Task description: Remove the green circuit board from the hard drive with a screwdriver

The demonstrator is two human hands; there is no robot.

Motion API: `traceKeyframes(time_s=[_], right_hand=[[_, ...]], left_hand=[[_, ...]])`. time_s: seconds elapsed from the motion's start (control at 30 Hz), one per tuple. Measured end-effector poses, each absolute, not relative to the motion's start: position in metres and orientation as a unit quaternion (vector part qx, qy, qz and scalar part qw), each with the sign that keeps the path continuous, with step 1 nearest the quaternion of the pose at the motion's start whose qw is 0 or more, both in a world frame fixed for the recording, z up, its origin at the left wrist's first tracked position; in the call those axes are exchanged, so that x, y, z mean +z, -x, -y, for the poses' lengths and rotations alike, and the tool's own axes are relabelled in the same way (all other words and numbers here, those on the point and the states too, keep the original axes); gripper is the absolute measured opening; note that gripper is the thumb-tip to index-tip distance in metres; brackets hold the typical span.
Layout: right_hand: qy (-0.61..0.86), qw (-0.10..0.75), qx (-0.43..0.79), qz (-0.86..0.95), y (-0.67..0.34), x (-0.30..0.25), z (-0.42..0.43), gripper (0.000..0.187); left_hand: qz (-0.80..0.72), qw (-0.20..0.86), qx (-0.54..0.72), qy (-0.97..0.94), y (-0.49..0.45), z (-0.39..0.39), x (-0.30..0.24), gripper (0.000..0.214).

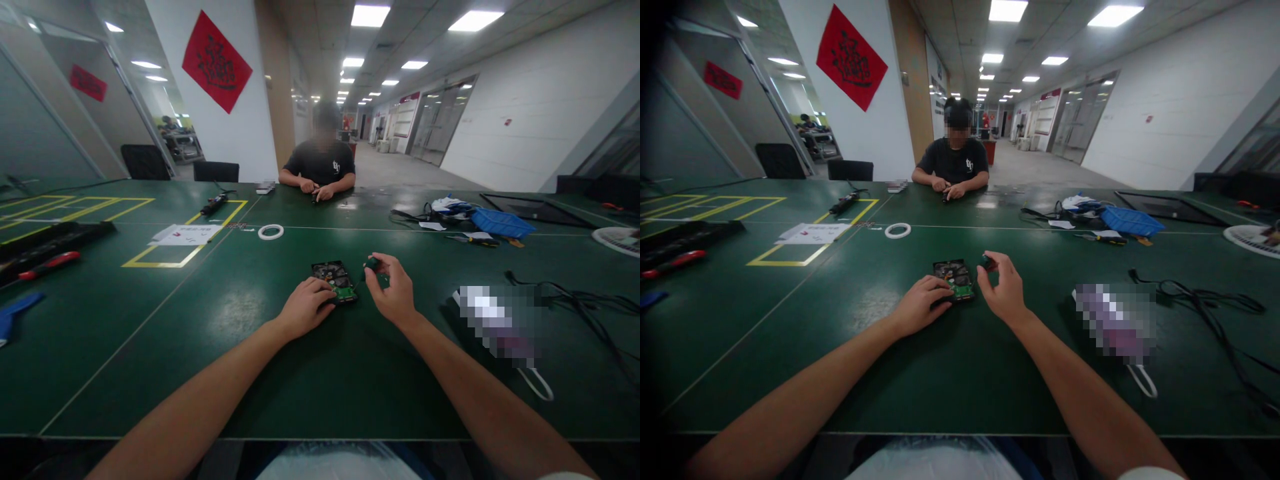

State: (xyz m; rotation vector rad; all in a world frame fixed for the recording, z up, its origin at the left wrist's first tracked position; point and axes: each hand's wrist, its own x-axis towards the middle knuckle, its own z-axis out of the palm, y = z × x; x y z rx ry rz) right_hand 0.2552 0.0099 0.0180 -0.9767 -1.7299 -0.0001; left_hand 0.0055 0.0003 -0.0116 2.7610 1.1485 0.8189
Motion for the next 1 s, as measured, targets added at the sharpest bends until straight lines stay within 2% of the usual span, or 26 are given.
traceKeyframes(time_s=[0.23,0.77,1.0], right_hand=[[0.420,0.565,0.028,0.710,-0.2539,0.0142,-0.0121,0.048],[0.401,0.576,0.033,0.711,-0.2535,0.0170,-0.0092,0.041],[0.411,0.573,-0.051,0.708,-0.2561,0.0179,-0.0110,0.034]], left_hand=[[-0.371,0.022,0.262,-0.891,-0.0053,-0.0002,-0.0108,0.027],[-0.368,0.022,0.267,-0.890,-0.0050,-0.0016,-0.0138,0.026],[-0.368,0.020,0.267,-0.891,-0.0048,-0.0010,-0.0135,0.026]])
